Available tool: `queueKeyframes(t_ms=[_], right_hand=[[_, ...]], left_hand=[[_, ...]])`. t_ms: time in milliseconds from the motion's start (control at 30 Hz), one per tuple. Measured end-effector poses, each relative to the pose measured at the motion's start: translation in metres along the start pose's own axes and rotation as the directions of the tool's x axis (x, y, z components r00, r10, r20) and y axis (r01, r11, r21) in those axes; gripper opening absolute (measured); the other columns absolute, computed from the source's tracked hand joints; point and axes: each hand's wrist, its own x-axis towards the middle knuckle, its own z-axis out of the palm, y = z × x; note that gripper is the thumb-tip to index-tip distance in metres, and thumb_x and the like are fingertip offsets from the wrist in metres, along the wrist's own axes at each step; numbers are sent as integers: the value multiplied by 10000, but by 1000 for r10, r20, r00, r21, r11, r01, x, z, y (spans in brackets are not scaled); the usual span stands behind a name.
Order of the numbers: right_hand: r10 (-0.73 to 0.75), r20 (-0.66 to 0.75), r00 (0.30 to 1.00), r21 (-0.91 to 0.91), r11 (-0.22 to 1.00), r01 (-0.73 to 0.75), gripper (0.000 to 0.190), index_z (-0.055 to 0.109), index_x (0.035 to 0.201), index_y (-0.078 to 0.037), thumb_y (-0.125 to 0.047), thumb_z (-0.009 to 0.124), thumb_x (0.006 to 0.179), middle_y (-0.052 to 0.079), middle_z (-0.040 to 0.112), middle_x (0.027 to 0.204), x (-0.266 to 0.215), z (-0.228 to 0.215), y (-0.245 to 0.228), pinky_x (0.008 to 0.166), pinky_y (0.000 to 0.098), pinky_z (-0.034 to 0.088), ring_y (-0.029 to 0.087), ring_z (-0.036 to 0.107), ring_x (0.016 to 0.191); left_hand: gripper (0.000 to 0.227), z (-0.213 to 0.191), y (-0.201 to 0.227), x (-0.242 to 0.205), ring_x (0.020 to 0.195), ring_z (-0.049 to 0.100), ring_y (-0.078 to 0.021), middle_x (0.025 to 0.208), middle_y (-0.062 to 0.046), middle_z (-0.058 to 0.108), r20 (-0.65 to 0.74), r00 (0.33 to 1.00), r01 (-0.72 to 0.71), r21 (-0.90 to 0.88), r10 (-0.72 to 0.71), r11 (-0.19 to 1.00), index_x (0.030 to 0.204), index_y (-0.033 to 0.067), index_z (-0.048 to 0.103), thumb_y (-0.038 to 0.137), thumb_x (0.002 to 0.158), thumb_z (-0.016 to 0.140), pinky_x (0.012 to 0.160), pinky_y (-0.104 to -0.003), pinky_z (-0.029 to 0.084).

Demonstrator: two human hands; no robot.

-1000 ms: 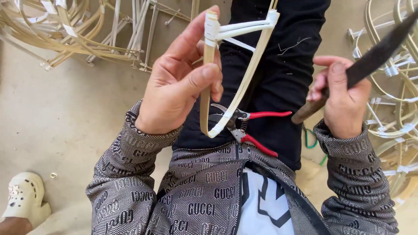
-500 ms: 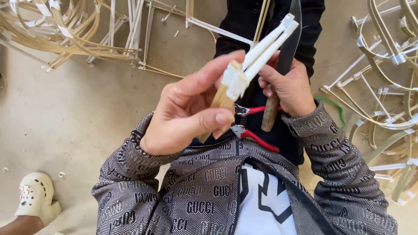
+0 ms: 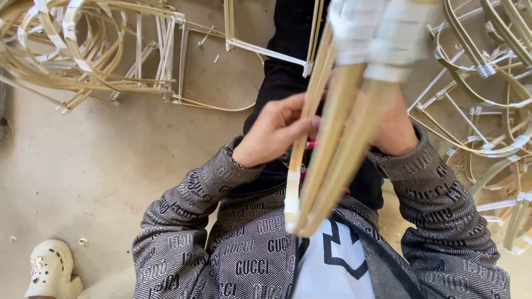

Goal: The person is assembling, trimming, and taping bamboo furniture frame components.

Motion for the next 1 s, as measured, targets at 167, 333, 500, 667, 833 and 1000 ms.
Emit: queueKeyframes(t_ms=[167, 333, 500, 667, 833, 1000], right_hand=[[-7, -107, 994, 232, 972, 32, 486, 546, 1447, 28, -347, 503, 1142, 121, 657, 914, -54, -18, -10, 733, 248, 502, 153, 586, 785], [131, -228, 965, -186, 967, -175, 227, 556, 1199, 58, -36, 558, 993, 92, 676, 1039, -101, -27, -15, 790, 318, 590, 180, 687, 926], [256, 63, 965, -328, 918, -222, 467, 472, 1516, 1, -22, 513, 1051, 136, 761, 926, -127, -9, 11, 784, 275, 608, 166, 756, 828], [241, 119, 963, -202, 956, -214, 445, 467, 1481, 37, -66, 466, 1048, 146, 737, 989, -94, 28, 27, 781, 293, 612, 160, 743, 853], [201, 134, 970, 2, 979, -203, 380, 354, 1435, 3, -163, 452, 1108, 183, 737, 939, -66, 6, 57, 569, 277, 581, 192, 739, 667], [247, -5, 969, 73, 966, -246, 354, 449, 1373, -27, -210, 475, 1071, 147, 693, 867, -49, 3, 36, 418, 248, 511, 182, 673, 517]], left_hand=[[219, -26, 19, -6, 985, 726, -130, 1034, -72, 745, -502, 856, -143, 2, 125, 990, 1266, -11, 670, 54, 1060, 635, 871, -280, 594], [117, -34, 10, -9, 918, 739, -186, 1005, -84, 725, -715, 689, -283, -114, 119, 952, 1085, 1, 661, -10, 973, 692, 806, -336, 616], [141, -2, -13, -1, 1062, 714, -220, 1141, -79, 620, -710, 629, -415, 38, 318, 909, 1137, 24, 599, -44, 1025, 654, 972, -362, 591], [141, 26, -29, 10, 1065, 696, -232, 1267, -104, 577, -689, 558, -573, 85, 463, 815, 1169, 6, 590, -25, 1032, 600, 1068, -381, 568], [136, 48, -37, 4, 1113, 655, -214, 1258, -103, 562, -679, 560, -532, 145, 476, 834, 1141, -12, 606, 8, 1027, 676, 1057, -367, 542], [517, 19, -20, -12, 1143, 610, -195, 1285, -121, 555, -273, 841, -285, 510, 467, 812, 1401, -13, 512, 32, 943, 748, 1021, -326, 507]])
